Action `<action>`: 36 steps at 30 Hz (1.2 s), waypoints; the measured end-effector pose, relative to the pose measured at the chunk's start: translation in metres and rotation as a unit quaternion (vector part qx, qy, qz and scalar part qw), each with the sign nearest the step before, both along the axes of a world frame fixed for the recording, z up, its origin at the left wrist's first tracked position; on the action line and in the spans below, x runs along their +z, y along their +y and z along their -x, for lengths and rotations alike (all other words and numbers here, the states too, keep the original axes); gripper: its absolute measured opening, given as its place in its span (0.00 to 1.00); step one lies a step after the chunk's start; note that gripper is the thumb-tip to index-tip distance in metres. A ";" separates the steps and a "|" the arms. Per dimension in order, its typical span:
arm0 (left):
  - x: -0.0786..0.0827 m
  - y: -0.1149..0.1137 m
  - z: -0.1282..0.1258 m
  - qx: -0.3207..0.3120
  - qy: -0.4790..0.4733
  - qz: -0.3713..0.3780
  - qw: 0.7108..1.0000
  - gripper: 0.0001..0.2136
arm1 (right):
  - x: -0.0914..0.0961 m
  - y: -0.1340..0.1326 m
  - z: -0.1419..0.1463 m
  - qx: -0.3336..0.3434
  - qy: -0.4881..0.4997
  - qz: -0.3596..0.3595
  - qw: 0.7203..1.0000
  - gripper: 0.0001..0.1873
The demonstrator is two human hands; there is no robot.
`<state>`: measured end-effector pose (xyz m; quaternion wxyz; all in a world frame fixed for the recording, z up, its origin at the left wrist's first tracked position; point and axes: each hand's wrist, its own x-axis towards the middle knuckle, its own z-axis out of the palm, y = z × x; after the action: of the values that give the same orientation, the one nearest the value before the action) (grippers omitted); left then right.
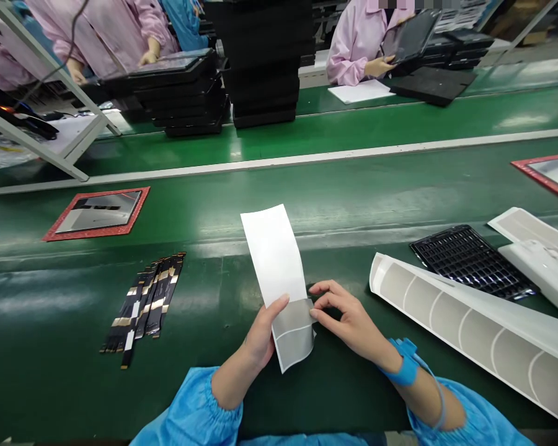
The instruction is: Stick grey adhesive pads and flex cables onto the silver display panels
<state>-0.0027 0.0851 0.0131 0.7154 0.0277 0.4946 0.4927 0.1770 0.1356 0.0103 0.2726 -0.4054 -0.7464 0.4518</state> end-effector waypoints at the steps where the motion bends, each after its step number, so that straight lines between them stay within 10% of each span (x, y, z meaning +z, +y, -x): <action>1: 0.000 0.000 0.000 0.007 -0.012 -0.003 1.000 0.19 | 0.002 -0.001 -0.001 -0.008 -0.016 -0.048 0.999 0.09; 10: 0.003 0.003 -0.003 0.082 -0.030 0.036 0.996 0.14 | 0.009 -0.019 0.009 -0.040 -0.062 -0.469 0.880 0.07; 17: 0.000 0.003 -0.001 0.136 0.007 0.003 0.991 0.12 | 0.016 -0.035 0.005 0.016 -0.046 -0.600 0.798 0.10; 21: 0.000 0.007 0.006 0.163 -0.037 0.009 0.986 0.12 | 0.021 -0.034 -0.009 -0.052 -0.010 -0.611 0.790 0.08; 29: -0.001 0.007 0.006 0.063 0.040 -0.059 0.995 0.18 | 0.018 0.011 -0.047 -0.249 0.003 -0.405 0.880 0.03; 36: 0.011 0.029 -0.030 -0.128 0.088 -0.099 0.983 0.24 | 0.013 0.034 -0.085 -0.437 0.004 -0.449 0.780 0.06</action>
<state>0.0269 0.1145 0.0237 0.7199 0.2050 0.4966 0.4395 0.2621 0.1691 0.0232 0.5951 -0.5178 -0.6064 -0.0997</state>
